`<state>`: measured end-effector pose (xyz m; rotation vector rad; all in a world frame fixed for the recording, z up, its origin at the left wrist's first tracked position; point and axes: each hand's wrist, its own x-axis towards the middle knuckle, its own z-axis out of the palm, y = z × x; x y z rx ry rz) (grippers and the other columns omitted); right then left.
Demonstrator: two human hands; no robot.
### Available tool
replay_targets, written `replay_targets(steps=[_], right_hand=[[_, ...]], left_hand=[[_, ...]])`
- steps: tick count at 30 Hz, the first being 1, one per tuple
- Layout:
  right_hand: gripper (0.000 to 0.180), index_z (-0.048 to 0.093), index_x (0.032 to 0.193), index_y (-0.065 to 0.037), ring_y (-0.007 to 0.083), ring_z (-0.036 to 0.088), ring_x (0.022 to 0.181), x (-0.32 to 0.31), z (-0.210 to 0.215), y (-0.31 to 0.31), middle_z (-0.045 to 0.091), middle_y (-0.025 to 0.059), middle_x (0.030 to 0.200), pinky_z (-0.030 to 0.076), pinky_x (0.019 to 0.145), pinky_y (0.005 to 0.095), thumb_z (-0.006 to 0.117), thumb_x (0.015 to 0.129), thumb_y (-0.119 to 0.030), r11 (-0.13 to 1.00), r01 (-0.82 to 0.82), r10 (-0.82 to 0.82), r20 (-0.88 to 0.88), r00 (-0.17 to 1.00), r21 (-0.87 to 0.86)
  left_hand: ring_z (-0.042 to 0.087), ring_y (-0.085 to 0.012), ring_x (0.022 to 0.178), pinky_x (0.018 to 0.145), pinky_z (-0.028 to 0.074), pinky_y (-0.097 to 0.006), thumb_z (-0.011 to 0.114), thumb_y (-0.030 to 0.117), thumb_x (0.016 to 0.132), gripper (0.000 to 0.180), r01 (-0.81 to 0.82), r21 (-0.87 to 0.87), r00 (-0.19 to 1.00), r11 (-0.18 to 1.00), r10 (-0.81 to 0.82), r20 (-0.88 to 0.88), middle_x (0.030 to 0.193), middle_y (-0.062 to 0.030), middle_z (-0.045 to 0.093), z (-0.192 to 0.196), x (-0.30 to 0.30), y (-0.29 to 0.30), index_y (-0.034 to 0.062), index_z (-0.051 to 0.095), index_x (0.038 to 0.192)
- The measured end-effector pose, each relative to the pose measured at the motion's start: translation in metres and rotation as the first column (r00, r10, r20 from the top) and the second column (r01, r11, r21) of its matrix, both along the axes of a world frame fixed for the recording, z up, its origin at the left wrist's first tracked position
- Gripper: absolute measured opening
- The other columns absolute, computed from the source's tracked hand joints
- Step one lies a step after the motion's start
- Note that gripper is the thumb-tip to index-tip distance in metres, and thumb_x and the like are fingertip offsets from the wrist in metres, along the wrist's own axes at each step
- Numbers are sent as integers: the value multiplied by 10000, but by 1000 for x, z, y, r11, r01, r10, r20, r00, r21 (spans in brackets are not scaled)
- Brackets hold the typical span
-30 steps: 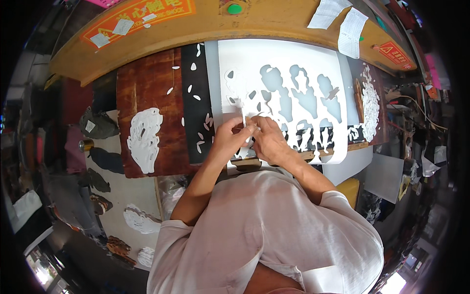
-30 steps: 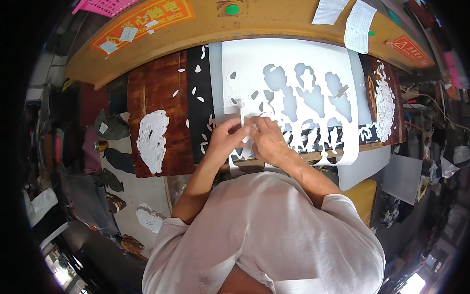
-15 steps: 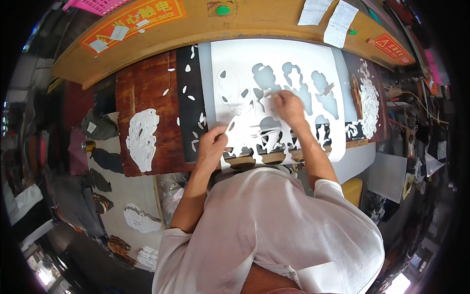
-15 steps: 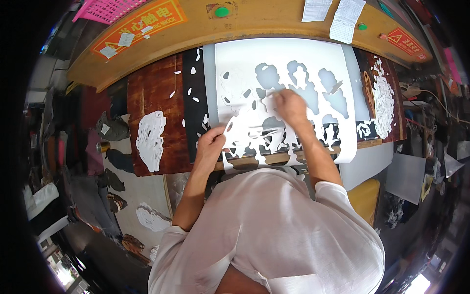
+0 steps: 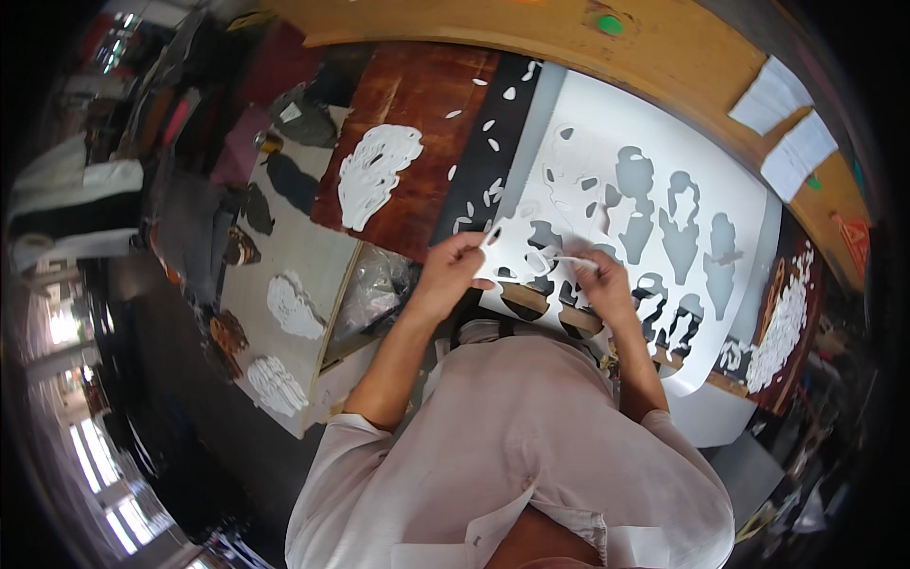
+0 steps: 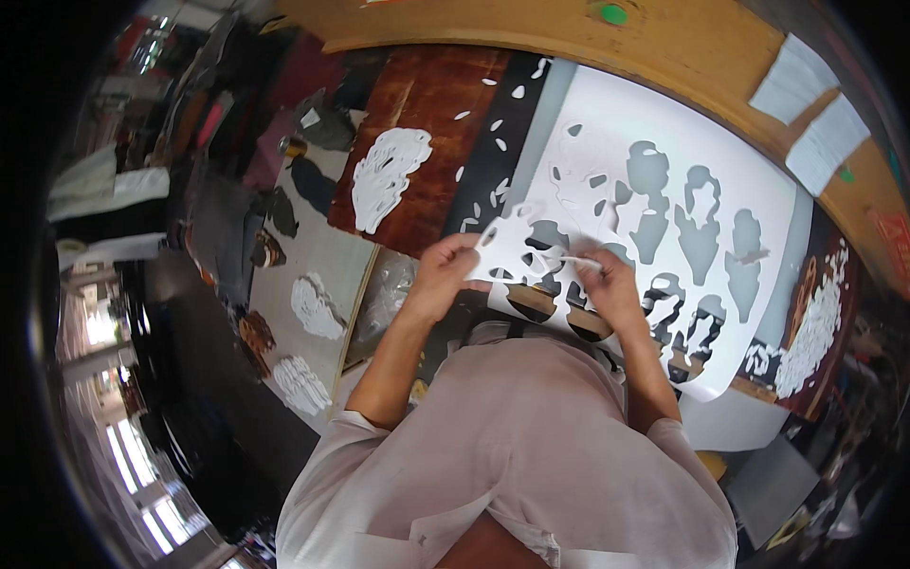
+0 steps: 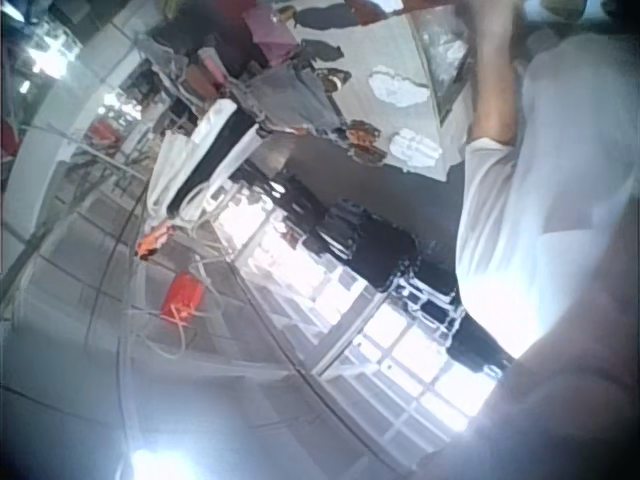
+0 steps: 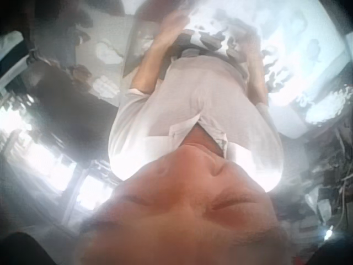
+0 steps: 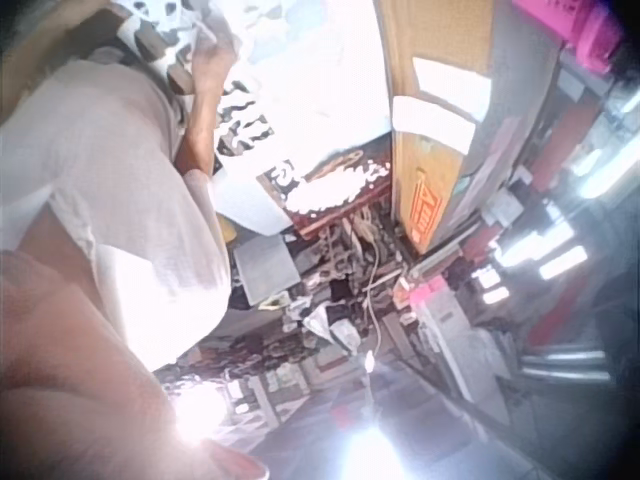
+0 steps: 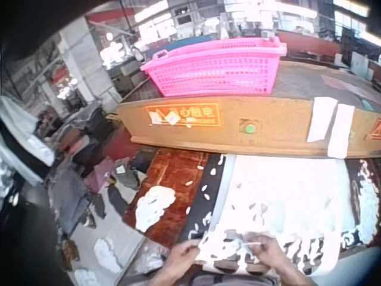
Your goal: The person repeatedly picks up white paper cutouts from a light table, separates them, and stacks them into a growing pile. They also handle a brown cutout and move it aside. The person continues to sort and stack the white cutouts throughout the clip.
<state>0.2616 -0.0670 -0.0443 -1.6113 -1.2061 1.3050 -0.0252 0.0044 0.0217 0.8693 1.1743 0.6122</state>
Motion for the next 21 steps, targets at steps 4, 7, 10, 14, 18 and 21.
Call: replay_targets(steps=[4,7,10,14,18,21], right_hand=[[421,672,1359,7,124,693,840,4,36,65,759,71,1057,564,761,274,752,946,-3,992,-121,105,-355,929,-22],[485,649,1408,15,128,723,883,-20,51,131,768,93,1078,583,791,289,714,928,24,945,-325,293,-476,829,15],[419,685,1352,28,129,728,896,-56,49,185,770,86,1076,577,801,280,675,934,31,892,-449,407,-343,847,-50],[201,773,1080,-30,212,730,1027,-108,32,230,767,88,1103,569,882,318,665,932,52,828,-445,459,43,887,341],[252,785,1106,-33,205,722,978,-139,31,264,758,98,1158,576,860,313,624,936,57,863,-426,436,22,899,270],[306,755,1228,-3,172,731,991,-154,38,283,759,80,1178,584,894,287,603,968,52,893,-450,408,-480,777,30]], left_hand=[[742,-166,938,750,658,-327,534,80,1074,269,-186,124,972,975,201,-123,1131,-80,747,10,-44,5,23,701,1277],[744,-159,921,711,646,-305,561,106,1069,264,-340,113,934,934,349,-72,1101,-79,761,18,-80,16,18,700,1275],[746,-153,911,705,647,-298,580,111,1065,257,-431,59,900,900,434,-37,1115,-81,756,21,-108,21,10,692,1273],[732,-137,933,724,647,-297,588,121,1064,266,-529,44,848,847,529,14,1125,-68,750,14,-130,23,20,691,1287],[712,-124,967,752,648,-306,588,126,1066,260,-555,116,830,824,557,17,1138,-59,737,4,-143,28,27,689,1284],[707,-127,974,767,652,-316,579,135,1075,255,-590,142,800,795,599,-29,1151,-65,724,1,-149,38,17,683,1275]])
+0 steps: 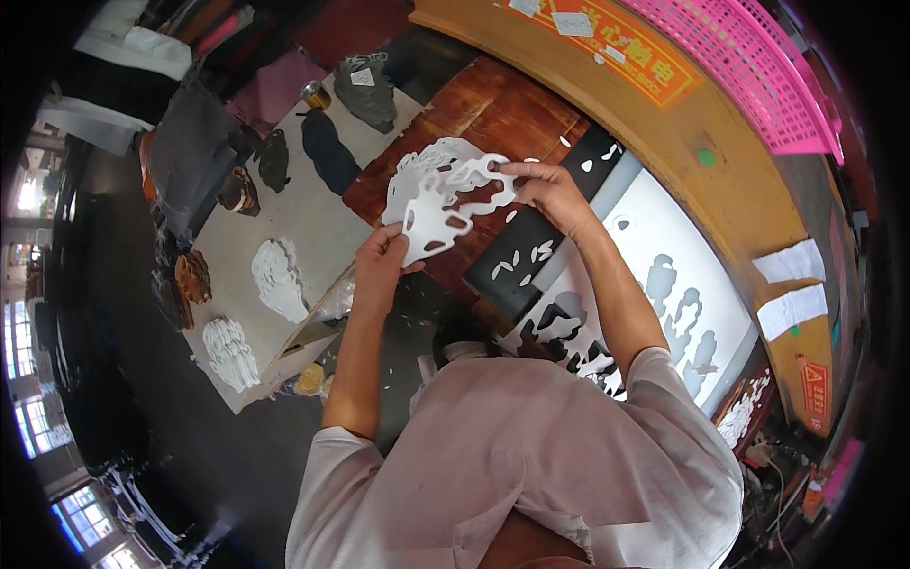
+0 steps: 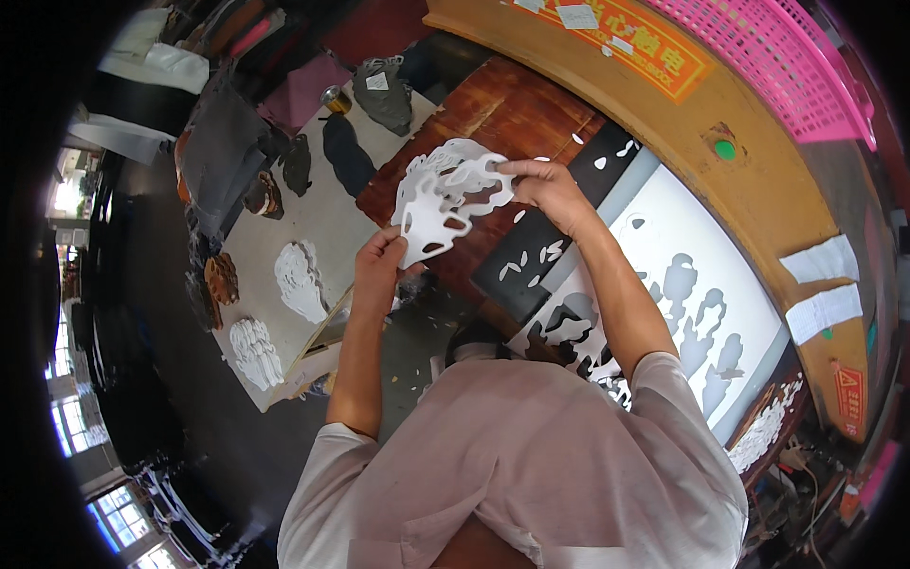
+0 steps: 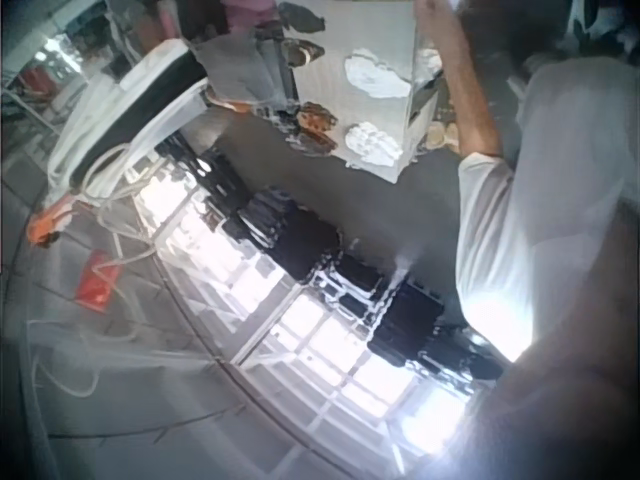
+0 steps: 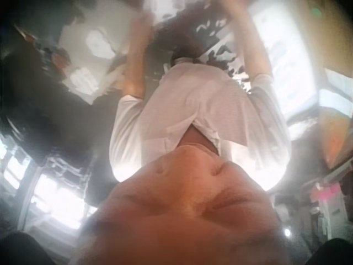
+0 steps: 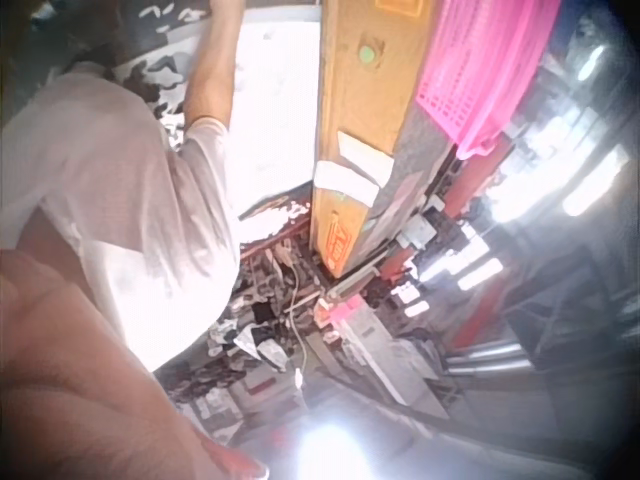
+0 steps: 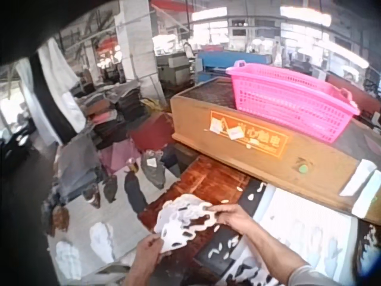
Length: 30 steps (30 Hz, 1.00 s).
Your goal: The person repeatedly picks up white paper cutouts from a light table, separates them, and stacks them into a growing pile. They also handle a brown cutout and move it aside. The person continues to sort and stack the white cutouts throughout the clip.
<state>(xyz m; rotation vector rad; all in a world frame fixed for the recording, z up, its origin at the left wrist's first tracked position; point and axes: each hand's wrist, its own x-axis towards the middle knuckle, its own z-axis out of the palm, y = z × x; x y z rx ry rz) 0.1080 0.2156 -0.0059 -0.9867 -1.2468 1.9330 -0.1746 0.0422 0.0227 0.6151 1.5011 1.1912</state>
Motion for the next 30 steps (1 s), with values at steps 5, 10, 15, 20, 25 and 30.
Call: replay_targets(steps=[5,10,15,20,25,30], right_hand=[[293,696,1322,-6,121,713,979,-43,4,13,764,61,1171,576,837,263,637,1035,-14,964,153,-171,65,983,220],[344,666,1366,-17,81,698,912,-84,-9,44,776,39,1101,553,755,240,670,1022,-8,919,250,-234,-88,968,306],[491,701,1342,-22,321,754,1026,-98,-44,71,786,194,1137,578,938,360,765,913,-253,903,-89,-196,588,785,420],[374,705,1315,-3,208,751,1016,-29,-78,28,793,138,1088,562,930,318,719,1002,-207,776,142,-505,470,724,614],[206,738,1218,20,98,661,947,85,-76,-87,731,-1,1025,538,886,255,650,1043,-46,881,299,-445,431,785,366],[242,756,1242,15,108,682,932,192,-53,-163,776,41,1052,562,836,244,637,1047,-70,650,720,-725,481,492,244]], left_hand=[[714,-143,940,751,659,-314,571,162,1092,261,-102,35,995,994,102,3,1150,-79,714,4,-10,17,-6,674,1263],[723,-158,874,709,662,-310,583,178,1094,266,-181,117,980,976,190,-67,1061,-84,733,-2,-40,37,-6,684,1256],[714,-387,1058,916,589,-495,731,335,989,594,9,-156,748,988,-110,-655,1181,-235,731,-48,-64,58,-50,600,1422],[543,-451,1332,1111,458,-512,819,304,896,778,221,-63,402,973,-150,-903,1447,-277,567,-106,-52,38,-2,483,1528],[571,-427,1288,1108,465,-518,747,141,937,503,384,32,249,923,-70,-966,1353,-232,625,-126,-48,48,47,625,1416],[600,-406,1267,1053,490,-506,758,163,960,431,331,180,44,926,175,-984,1354,-228,645,-93,-9,44,9,662,1351]])
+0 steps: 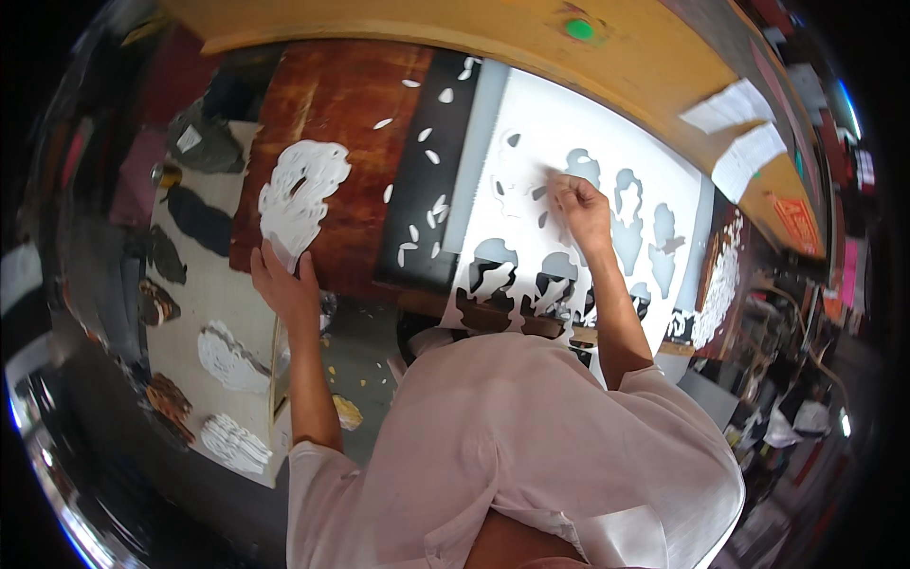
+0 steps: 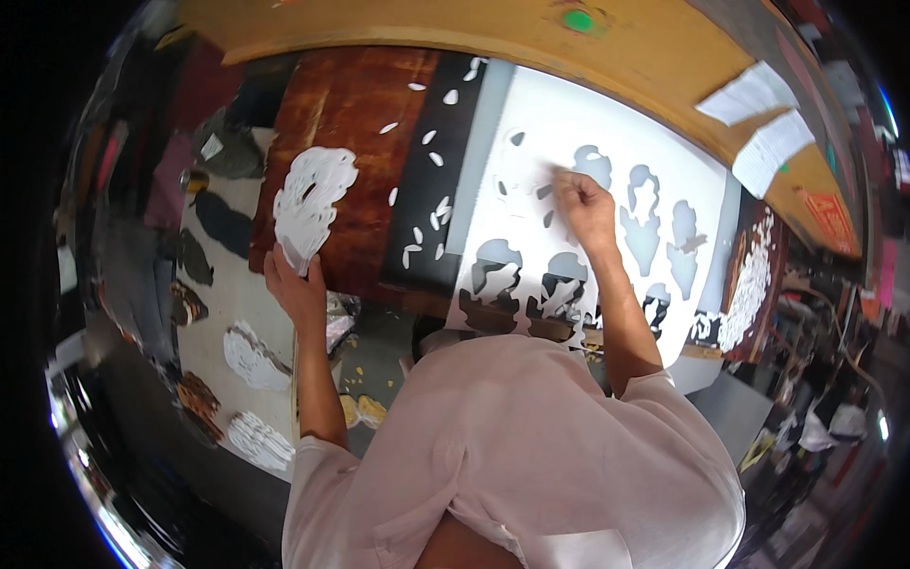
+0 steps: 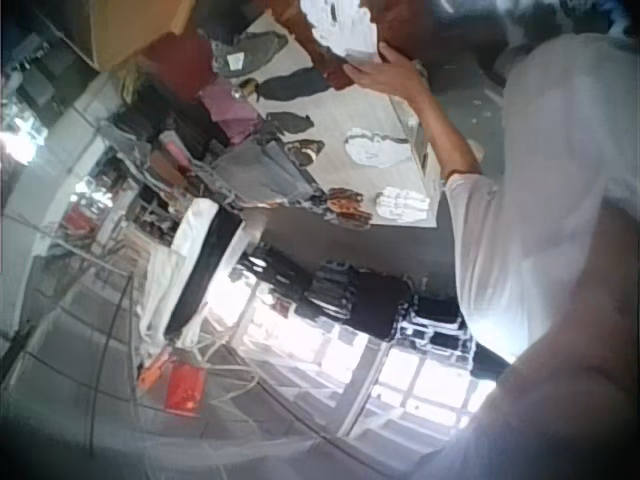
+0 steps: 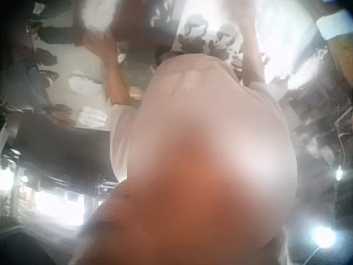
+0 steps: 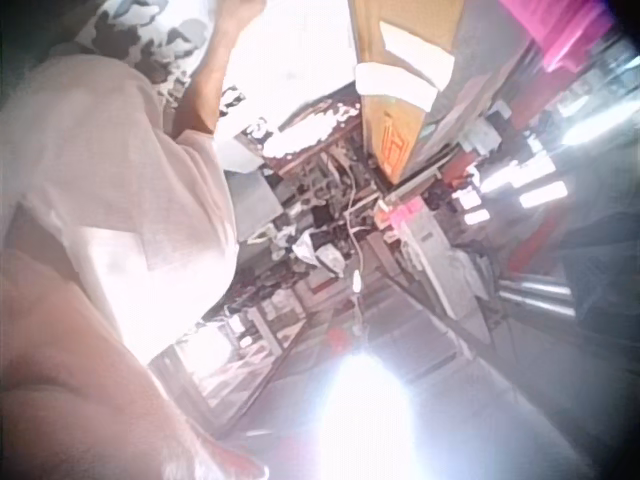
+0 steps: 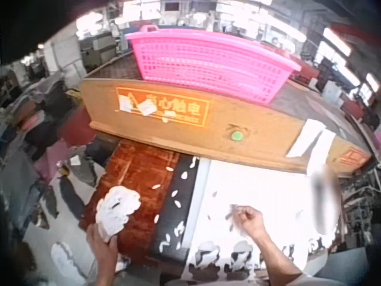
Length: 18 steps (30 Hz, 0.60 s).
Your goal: The person repeatedly picks up white paper cutouts from a light table, separates them, and stacks them into a growing pile. They also handle a brown cutout and move it aside. The person continues to sort and stack the white cutouts throughout the clip.
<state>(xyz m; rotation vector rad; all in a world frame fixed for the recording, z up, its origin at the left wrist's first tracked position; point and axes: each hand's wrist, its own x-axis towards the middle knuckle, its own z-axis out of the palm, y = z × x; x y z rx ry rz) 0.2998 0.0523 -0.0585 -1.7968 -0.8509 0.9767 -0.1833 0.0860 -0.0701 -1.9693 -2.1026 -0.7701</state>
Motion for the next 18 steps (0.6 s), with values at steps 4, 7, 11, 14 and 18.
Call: replay_targets(steps=[4,7,11,14,18], right_hand=[[283,762,1255,-3,110,657,838,18,7,-32,779,76,980,553,805,261,674,1032,-154,984,-99,116,110,987,-148],[308,754,1249,16,125,672,871,12,7,-50,783,99,977,552,821,282,691,1013,-172,983,-45,48,14,999,-179],[328,714,1313,33,146,710,1001,11,11,-72,786,104,1096,557,926,281,661,1016,-97,976,-98,98,-12,995,-196],[327,715,1295,17,204,719,901,15,15,-83,779,148,1067,566,856,320,682,995,-109,992,-56,59,27,998,-111],[347,708,1280,6,316,742,864,16,16,-80,754,185,1142,591,823,378,680,942,-69,953,-302,300,181,937,-14]], left_hand=[[735,-330,971,899,576,-416,747,153,988,238,506,-100,742,857,-373,556,1092,-178,762,18,111,-14,15,733,1181],[741,-290,883,822,574,-368,719,165,997,268,636,-290,704,715,-385,597,1013,-221,740,15,214,-28,26,714,1226],[726,-322,972,868,573,-397,700,201,1004,398,655,-382,658,651,-245,712,1160,-232,717,16,290,-49,-24,653,1330],[597,-414,1201,1034,510,-471,741,170,929,536,653,-275,752,705,-562,344,1391,-228,587,17,303,-54,-44,603,1400],[530,-439,1238,1073,472,-483,770,140,868,472,661,-407,747,631,-605,275,1389,-189,551,12,301,-41,19,667,1313]])
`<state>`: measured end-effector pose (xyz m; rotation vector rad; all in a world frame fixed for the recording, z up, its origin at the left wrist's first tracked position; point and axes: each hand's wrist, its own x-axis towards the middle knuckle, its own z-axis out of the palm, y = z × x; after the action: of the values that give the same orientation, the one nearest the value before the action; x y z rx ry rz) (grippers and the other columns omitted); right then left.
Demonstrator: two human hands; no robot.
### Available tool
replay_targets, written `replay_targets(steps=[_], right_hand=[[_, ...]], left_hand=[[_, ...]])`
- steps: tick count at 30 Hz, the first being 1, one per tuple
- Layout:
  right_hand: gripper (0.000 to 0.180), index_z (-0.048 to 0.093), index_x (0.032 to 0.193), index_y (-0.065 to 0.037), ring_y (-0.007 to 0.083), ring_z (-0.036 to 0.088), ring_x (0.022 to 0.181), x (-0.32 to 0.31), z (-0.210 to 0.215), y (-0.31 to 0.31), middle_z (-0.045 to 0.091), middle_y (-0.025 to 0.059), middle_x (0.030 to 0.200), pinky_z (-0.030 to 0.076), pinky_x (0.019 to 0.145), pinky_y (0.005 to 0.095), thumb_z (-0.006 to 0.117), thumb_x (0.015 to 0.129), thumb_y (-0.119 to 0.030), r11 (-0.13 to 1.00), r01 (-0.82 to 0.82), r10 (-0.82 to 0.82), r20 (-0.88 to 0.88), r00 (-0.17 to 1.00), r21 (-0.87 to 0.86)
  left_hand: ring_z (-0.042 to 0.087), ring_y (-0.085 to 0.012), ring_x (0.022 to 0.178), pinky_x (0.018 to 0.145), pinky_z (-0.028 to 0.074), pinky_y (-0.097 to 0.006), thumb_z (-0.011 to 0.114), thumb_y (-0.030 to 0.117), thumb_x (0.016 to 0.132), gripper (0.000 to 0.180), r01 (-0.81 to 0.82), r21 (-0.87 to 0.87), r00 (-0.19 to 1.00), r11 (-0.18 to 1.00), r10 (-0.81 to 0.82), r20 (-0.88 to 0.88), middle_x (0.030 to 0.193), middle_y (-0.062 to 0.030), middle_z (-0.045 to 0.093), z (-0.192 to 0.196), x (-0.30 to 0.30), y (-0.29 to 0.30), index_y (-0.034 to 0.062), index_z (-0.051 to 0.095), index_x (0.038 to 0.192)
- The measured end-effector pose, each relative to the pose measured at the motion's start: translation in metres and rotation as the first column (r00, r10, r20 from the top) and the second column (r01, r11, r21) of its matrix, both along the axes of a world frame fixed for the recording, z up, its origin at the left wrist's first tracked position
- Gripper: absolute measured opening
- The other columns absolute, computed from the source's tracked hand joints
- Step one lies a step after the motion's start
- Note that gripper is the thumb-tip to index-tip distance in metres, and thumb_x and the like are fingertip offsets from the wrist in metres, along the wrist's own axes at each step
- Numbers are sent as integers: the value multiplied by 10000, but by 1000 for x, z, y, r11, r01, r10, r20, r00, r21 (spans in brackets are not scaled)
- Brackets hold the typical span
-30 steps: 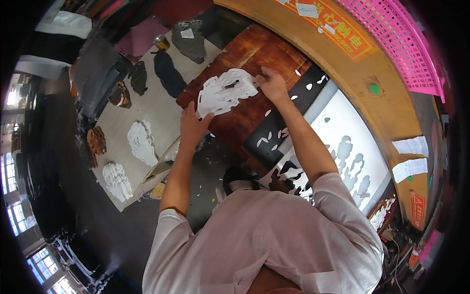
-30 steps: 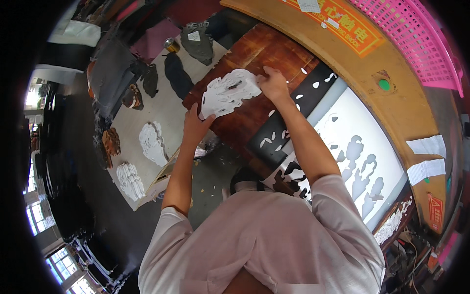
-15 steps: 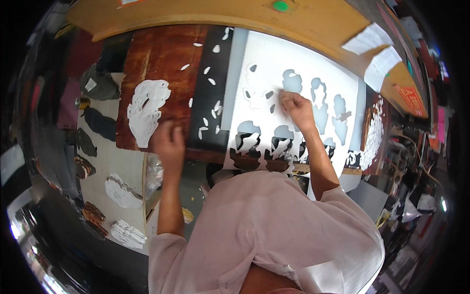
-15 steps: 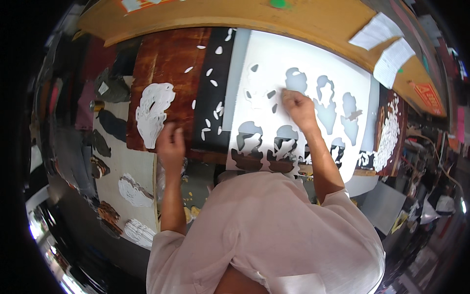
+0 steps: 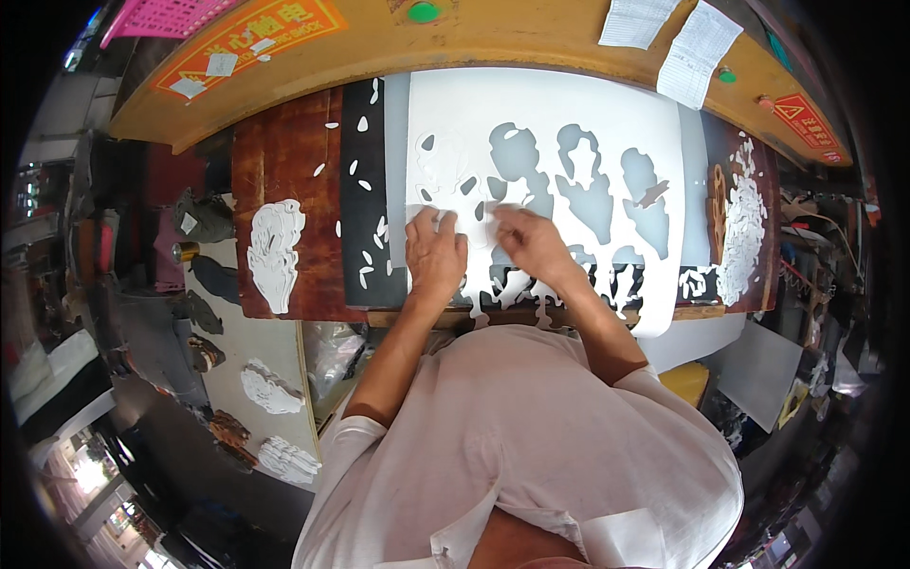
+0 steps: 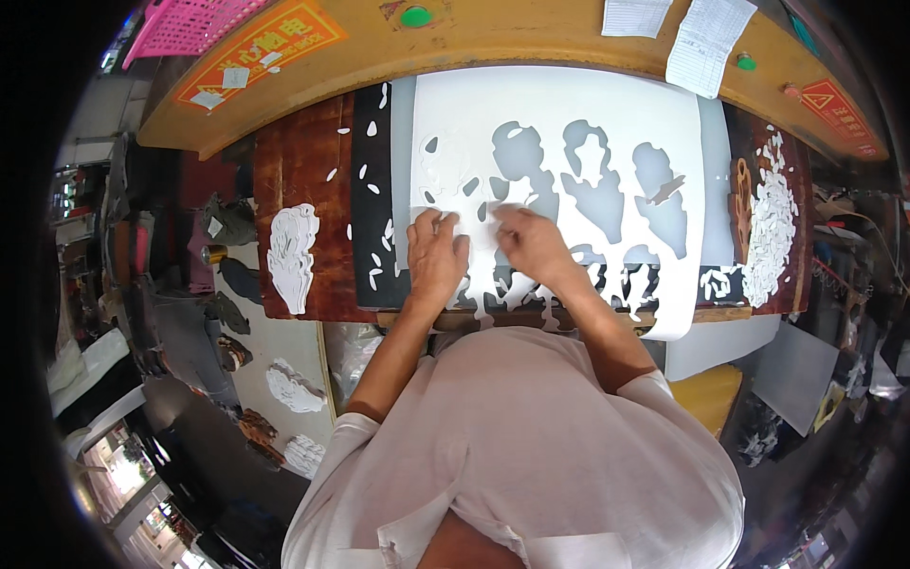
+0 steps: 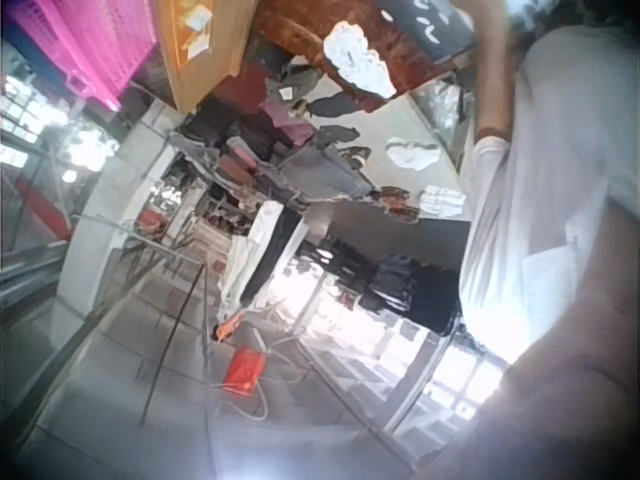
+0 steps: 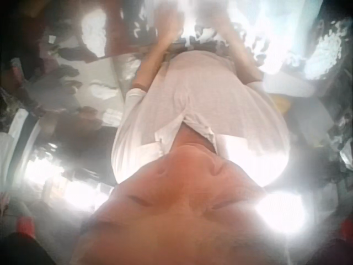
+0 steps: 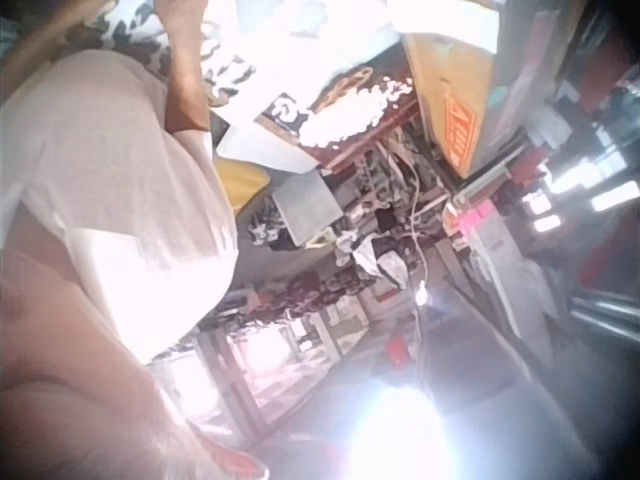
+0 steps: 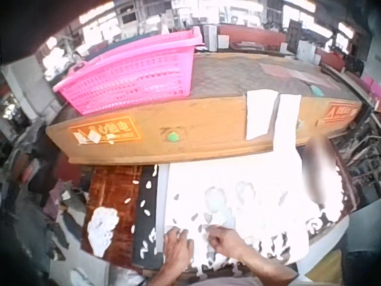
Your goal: The person repeatedly picks up white paper cutouts from a light table, separates them, and stacks them into a growing pile. They also handle a brown cutout and move it aside. The person continues to sort and stack the white cutouts throughout the clip.
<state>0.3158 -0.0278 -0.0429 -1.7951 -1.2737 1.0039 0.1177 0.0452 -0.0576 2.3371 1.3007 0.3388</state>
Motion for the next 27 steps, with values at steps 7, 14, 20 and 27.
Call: replay_targets(steps=[7,14,20,27], right_hand=[[528,637,1343,-76,346,653,1236,0,-3,34,680,151,1328,556,1001,460,800,873,-255,882,-371,463,378,802,-292],[456,730,1172,-75,344,640,1193,27,6,66,711,139,1184,514,1020,444,853,795,-298,768,-553,624,182,760,-323],[281,759,1035,-100,328,657,1075,32,-10,53,676,137,1121,536,917,423,866,796,-203,744,-650,668,146,730,-151],[519,703,1315,-65,306,675,1045,36,-10,40,641,170,1243,575,889,388,845,830,-183,852,-487,460,-169,872,-191]], left_hand=[[643,-392,1092,960,524,-494,709,129,917,169,-122,-78,965,990,137,226,1162,-210,659,12,-5,-10,23,686,1046],[724,-207,828,790,563,-356,709,290,968,318,-330,-503,917,798,397,28,891,-144,748,23,-6,-40,-25,711,1010],[615,-42,807,729,477,-219,771,286,935,208,-88,-972,680,216,727,100,926,50,697,13,-18,-12,121,737,1057],[682,-92,766,615,503,-226,685,208,1010,197,60,-995,558,85,824,104,997,10,710,23,-7,-25,117,692,1186]])
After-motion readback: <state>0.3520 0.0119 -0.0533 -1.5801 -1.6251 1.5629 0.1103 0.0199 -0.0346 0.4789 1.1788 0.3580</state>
